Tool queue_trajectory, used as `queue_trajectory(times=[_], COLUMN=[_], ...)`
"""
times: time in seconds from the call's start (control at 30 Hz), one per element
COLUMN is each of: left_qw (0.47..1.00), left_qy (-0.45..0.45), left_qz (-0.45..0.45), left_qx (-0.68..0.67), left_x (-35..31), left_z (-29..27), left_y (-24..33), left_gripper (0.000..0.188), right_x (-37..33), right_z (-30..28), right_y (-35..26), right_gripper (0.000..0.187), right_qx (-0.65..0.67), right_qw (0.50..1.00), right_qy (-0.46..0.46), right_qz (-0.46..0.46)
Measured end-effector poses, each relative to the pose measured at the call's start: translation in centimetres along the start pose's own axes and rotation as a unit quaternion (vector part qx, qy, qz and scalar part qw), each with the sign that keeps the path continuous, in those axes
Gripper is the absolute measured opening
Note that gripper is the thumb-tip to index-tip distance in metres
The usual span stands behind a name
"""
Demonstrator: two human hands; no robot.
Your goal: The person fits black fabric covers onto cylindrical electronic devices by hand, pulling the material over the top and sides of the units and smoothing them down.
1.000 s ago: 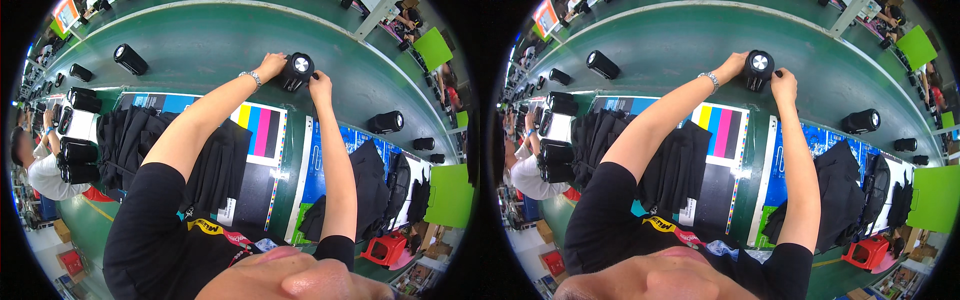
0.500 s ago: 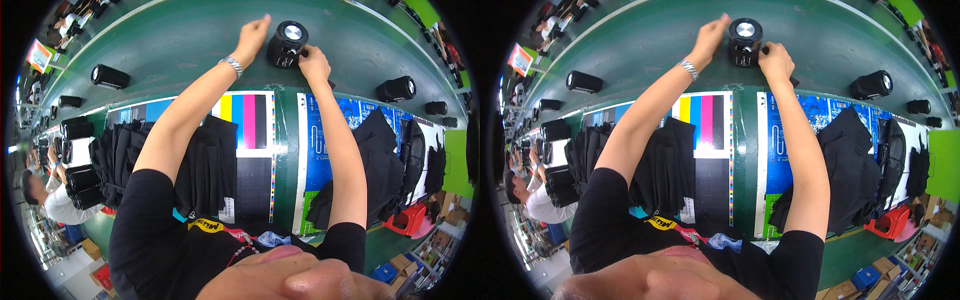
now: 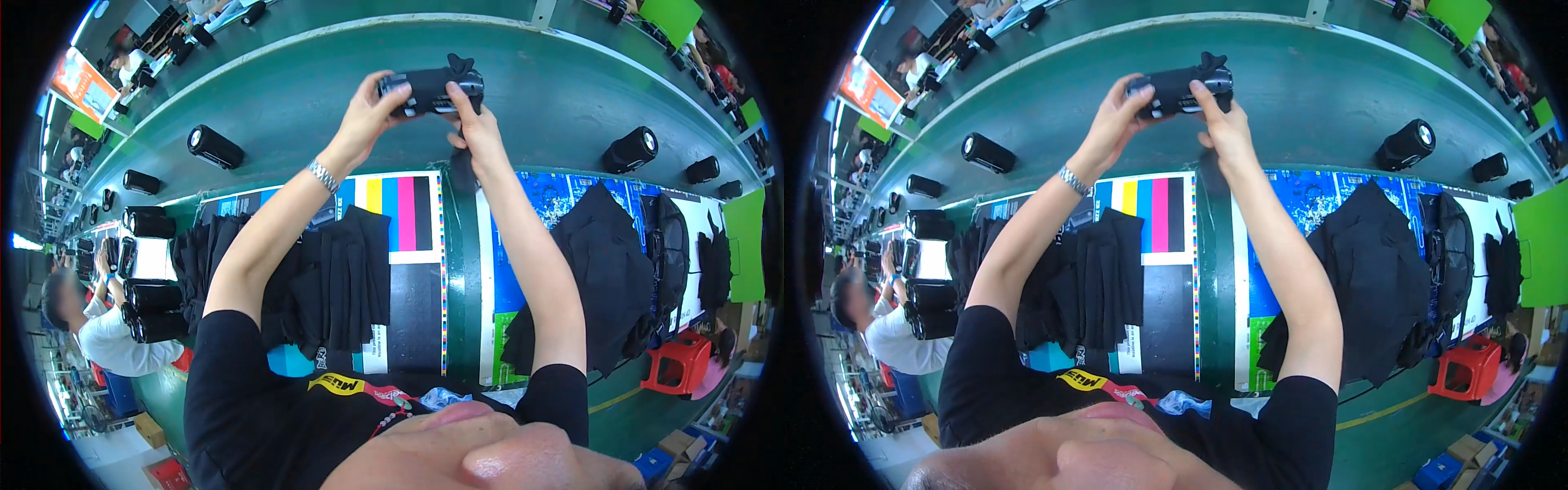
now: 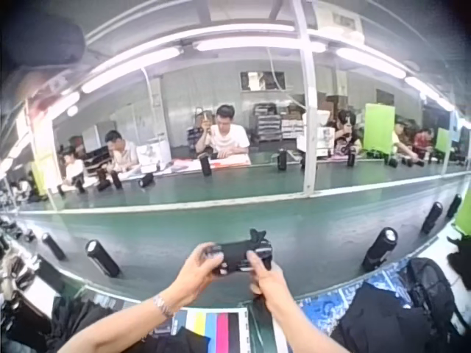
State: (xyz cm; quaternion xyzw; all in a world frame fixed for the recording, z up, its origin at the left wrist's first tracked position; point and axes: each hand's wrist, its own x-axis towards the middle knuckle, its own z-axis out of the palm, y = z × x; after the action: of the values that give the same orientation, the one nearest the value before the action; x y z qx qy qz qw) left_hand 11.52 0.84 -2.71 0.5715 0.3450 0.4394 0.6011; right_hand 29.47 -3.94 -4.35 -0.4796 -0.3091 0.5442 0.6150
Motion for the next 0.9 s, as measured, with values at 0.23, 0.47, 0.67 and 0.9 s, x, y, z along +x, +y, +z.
queue_trajectory(times=[0.23, 0.47, 0.67, 0.9], left_qw=[0.975, 0.948, 0.943, 0.761], left_qy=[0.012, -0.064, -0.157, -0.110], left_qz=[0.075, 0.103, 0.059, 0.488], left_qx=[0.210, 0.293, 0.288, 0.413], left_x=[0.8, 5.6, 7.3, 5.1], left_z=[-3.3, -0.4, 1.4, 4.1], left_y=[2.6, 2.8, 3.3, 4.9], left_gripper=[0.044, 0.037, 0.022, 0.018], right_x=[-1.0, -1.5, -1.7, -0.1], right_z=[1.4, 1.7, 0.2, -1.4], right_y=[-1.1, 0.5, -0.6, -1.5], right_gripper=[0.069, 0.077, 0.080, 0.076], right_qx=[-0.359, -0.442, -0.393, -0.367], right_qw=[0.850, 0.831, 0.880, 0.895], right_qy=[0.062, 0.098, 0.083, 0.106], right_qz=[-0.381, -0.322, -0.254, -0.229])
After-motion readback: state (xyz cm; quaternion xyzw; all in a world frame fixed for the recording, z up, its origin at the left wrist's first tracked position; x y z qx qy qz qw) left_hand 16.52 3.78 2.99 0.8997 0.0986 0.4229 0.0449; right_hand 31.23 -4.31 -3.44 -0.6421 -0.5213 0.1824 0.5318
